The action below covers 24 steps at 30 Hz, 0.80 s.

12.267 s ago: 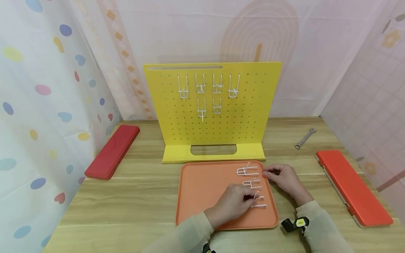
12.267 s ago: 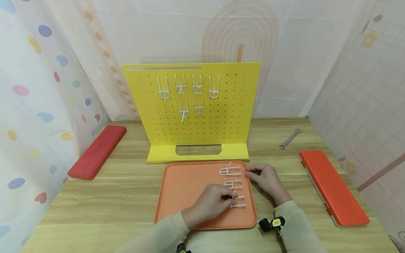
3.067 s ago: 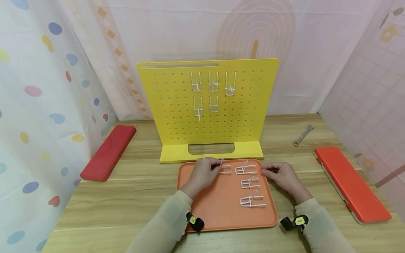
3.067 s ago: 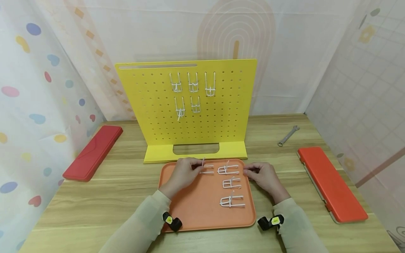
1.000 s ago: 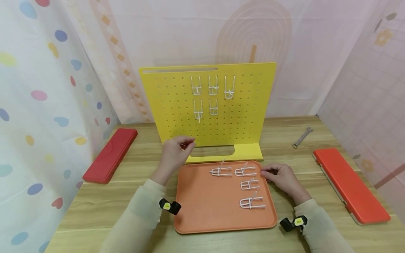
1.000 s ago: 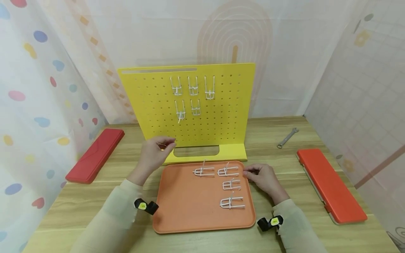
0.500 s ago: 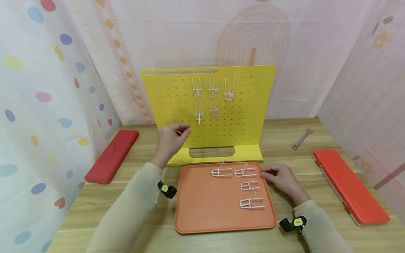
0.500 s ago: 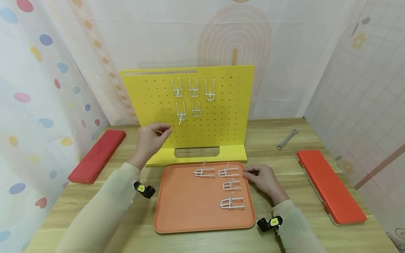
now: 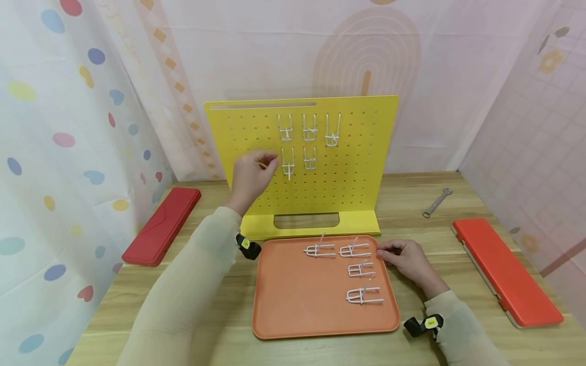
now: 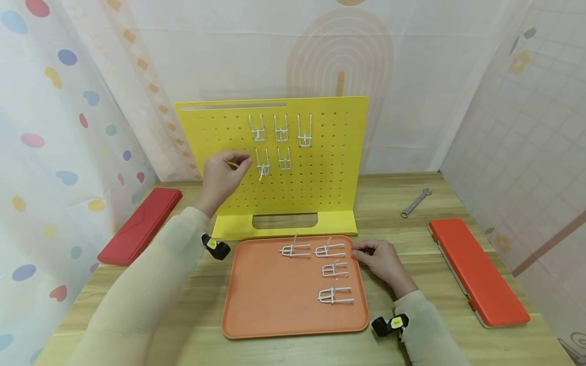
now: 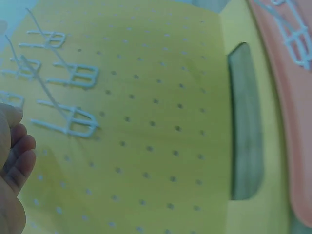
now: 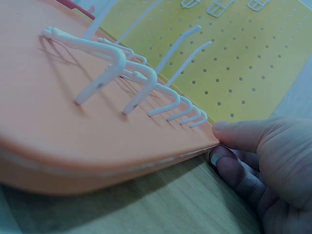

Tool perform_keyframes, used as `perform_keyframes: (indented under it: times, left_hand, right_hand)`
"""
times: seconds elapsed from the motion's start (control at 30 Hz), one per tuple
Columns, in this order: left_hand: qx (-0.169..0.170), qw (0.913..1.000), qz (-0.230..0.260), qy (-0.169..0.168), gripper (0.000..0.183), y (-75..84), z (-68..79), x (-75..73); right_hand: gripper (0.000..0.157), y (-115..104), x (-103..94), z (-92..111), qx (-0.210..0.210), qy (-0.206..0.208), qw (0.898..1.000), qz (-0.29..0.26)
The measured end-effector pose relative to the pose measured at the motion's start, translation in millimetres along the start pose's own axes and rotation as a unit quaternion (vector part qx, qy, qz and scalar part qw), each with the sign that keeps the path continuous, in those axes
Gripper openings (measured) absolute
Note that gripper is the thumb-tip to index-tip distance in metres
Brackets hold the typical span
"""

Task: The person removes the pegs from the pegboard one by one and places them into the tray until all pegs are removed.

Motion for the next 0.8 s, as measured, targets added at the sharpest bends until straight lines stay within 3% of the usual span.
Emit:
perform_keyframes:
  times: [0.4, 0.8]
  left_hand:
    - [0.029, 0.9989, -0.002, 0.036, 0.014, 35.4, -30.3, -5.7]
    - [0.054, 0.9977, -0.023, 0.033, 0.013, 46.6, -37.0, -4.3]
  right_hand:
    - [0.020, -1, -0.4, 0, 0.005, -0.001, 1.000, 0.000]
    - [0.020, 1, 0.1, 0, 0.008, 0.001, 1.000, 0.006]
Point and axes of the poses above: each hand's wrist, its own z-axis away from the middle knuckle, its own x-axis out of the palm, y = z × x, the point moved 10 cm from there along -z, towards the middle knuckle
